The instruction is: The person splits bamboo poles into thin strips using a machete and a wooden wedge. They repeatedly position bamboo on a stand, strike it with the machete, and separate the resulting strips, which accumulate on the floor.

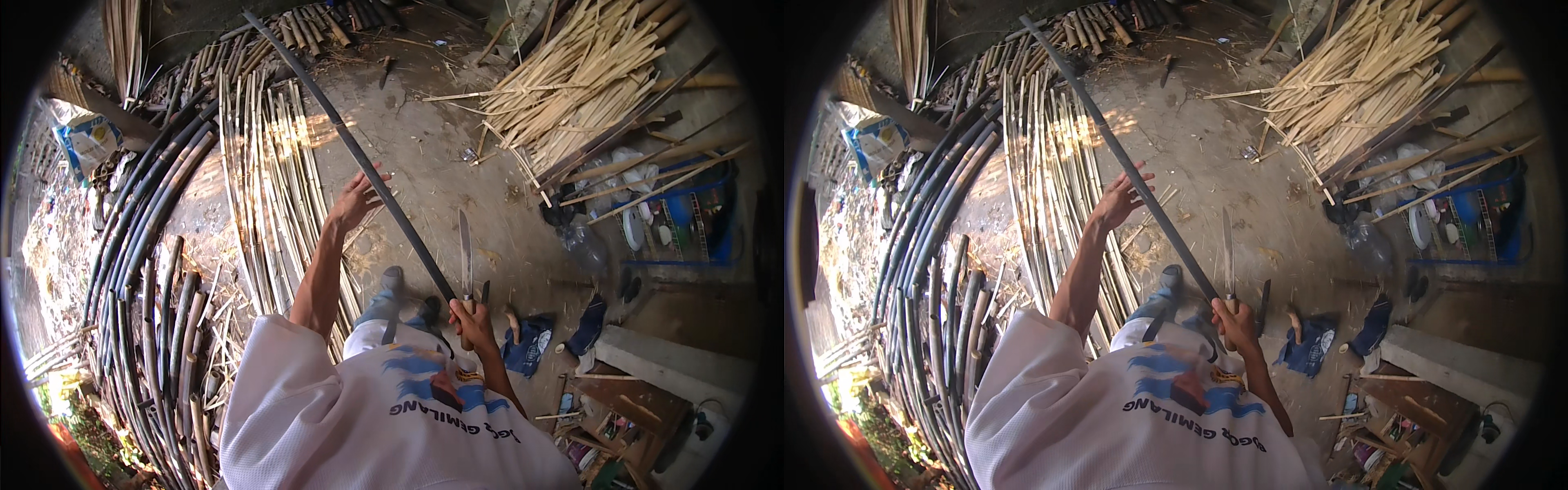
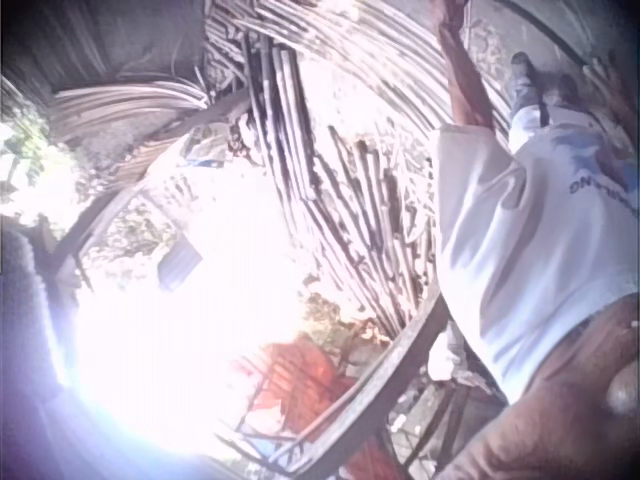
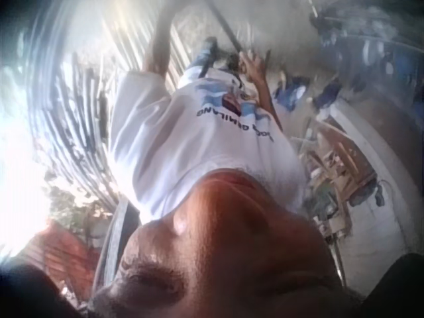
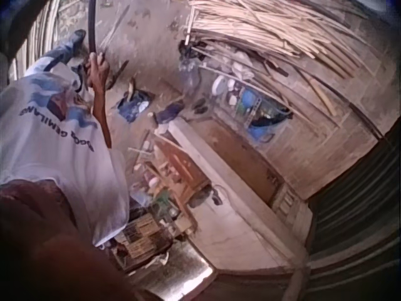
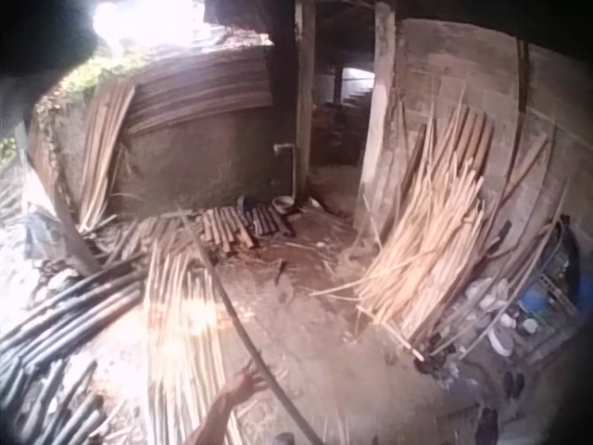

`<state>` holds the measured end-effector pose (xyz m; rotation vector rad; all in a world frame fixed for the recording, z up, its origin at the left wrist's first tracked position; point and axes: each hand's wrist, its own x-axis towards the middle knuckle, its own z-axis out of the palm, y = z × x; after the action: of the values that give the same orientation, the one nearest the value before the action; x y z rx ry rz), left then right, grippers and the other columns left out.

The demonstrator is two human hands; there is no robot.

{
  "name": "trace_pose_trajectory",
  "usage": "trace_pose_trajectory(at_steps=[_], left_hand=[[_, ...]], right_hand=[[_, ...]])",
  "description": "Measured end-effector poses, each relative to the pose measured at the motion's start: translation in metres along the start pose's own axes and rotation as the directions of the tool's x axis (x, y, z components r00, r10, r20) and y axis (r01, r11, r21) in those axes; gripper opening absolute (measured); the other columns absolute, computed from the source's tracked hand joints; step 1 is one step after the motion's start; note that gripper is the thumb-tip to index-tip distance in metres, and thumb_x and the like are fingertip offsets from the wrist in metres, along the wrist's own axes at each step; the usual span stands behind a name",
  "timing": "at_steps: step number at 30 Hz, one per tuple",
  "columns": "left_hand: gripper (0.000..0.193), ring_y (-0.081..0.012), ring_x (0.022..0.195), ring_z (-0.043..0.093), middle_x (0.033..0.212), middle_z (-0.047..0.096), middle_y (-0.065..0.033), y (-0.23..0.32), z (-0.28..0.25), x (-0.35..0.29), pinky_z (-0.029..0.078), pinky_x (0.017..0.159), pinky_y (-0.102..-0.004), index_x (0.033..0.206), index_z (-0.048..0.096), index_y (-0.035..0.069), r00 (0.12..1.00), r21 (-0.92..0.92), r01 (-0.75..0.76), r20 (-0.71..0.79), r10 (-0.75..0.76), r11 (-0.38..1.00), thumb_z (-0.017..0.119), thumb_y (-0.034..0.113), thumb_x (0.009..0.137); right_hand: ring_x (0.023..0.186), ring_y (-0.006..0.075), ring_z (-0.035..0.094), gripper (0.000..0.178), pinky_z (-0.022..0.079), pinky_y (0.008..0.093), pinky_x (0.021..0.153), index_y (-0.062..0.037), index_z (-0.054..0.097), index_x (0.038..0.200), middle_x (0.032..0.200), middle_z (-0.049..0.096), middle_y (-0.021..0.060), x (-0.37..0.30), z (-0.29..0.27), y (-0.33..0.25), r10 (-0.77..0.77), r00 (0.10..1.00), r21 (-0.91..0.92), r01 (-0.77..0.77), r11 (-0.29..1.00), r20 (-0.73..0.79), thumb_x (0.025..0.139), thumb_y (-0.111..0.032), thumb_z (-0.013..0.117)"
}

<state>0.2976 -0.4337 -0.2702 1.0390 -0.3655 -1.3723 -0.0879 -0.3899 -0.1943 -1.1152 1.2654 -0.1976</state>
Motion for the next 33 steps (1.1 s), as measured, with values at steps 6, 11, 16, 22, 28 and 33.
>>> trace_pose_trajectory(at_steps=[6,11,16,22,28,33], left_hand=[[0.033,-0.0164,0.069,0.065,0.073,0.068,-0.0023,-0.013,0.000,0.025,0.051,0.069,-0.0333,0.085,0.070,0.006,0.852,0.375,-0.323,-0.284,0.439,0.869,0.055,0.032,0.100],[0.034,-0.0154,0.060,0.062,0.065,0.066,-0.0064,0.030,-0.014,0.042,0.046,0.058,-0.0360,0.081,0.071,0.004,0.527,0.873,-0.038,-0.396,0.752,0.486,0.056,0.032,0.094],[0.055,-0.0275,0.084,0.068,0.095,0.069,-0.0194,0.058,-0.120,0.045,0.051,0.074,-0.0431,0.122,0.053,0.001,0.582,0.616,0.108,-0.675,0.453,0.780,0.039,0.049,0.097],[0.114,-0.0464,0.127,0.045,0.144,0.038,-0.0307,0.136,-0.122,0.086,0.037,0.104,-0.0566,0.154,0.016,0.007,0.910,0.144,-0.051,-0.402,0.105,0.988,0.035,0.089,0.076],[0.101,-0.0422,0.121,0.048,0.135,0.044,-0.0245,0.215,-0.081,0.172,0.040,0.102,-0.0544,0.145,0.027,0.002,0.986,-0.399,-0.019,-0.158,-0.048,0.917,0.056,0.074,0.080],[0.052,-0.0224,0.056,0.048,0.064,0.050,-0.0054,0.216,-0.139,0.227,0.044,0.055,-0.0407,0.091,0.058,0.003,0.815,0.029,-0.259,-0.531,0.234,0.966,0.056,0.054,0.092]], right_hand=[[0.051,0.0085,0.053,0.036,0.042,0.0259,0.047,-0.0014,0.064,0.082,0.064,0.060,0.0035,-0.014,-0.015,0.007,-0.046,0.999,0.035,0.047,0.998,-0.028,0.091,-0.037,0.067],[0.048,0.0076,0.052,0.032,0.039,0.0242,0.045,-0.0020,0.064,0.076,0.062,0.061,0.0028,-0.033,-0.004,0.011,-0.038,0.995,0.024,0.040,0.999,-0.090,0.092,-0.030,0.066],[0.050,0.0081,0.053,0.033,0.041,0.0264,0.046,-0.0008,0.062,0.078,0.064,0.062,0.0037,-0.048,-0.024,0.027,0.041,0.983,-0.057,-0.052,0.997,-0.180,0.089,-0.031,0.069],[0.051,0.0078,0.054,0.034,0.041,0.0263,0.047,-0.0017,0.061,0.080,0.065,0.063,0.0044,-0.051,-0.027,0.024,0.113,0.976,-0.004,-0.116,0.993,-0.188,0.090,-0.033,0.070],[0.053,0.0084,0.055,0.032,0.042,0.0261,0.050,-0.0025,0.061,0.082,0.067,0.064,0.0038,-0.036,-0.012,0.052,0.140,0.980,0.019,-0.138,0.990,-0.141,0.089,-0.032,0.071],[0.063,0.0139,0.061,0.038,0.047,0.0320,0.059,0.0001,0.065,0.083,0.068,0.065,0.0049,0.020,0.018,0.105,-0.017,0.980,-0.120,-0.007,0.993,-0.199,0.088,-0.037,0.071]])
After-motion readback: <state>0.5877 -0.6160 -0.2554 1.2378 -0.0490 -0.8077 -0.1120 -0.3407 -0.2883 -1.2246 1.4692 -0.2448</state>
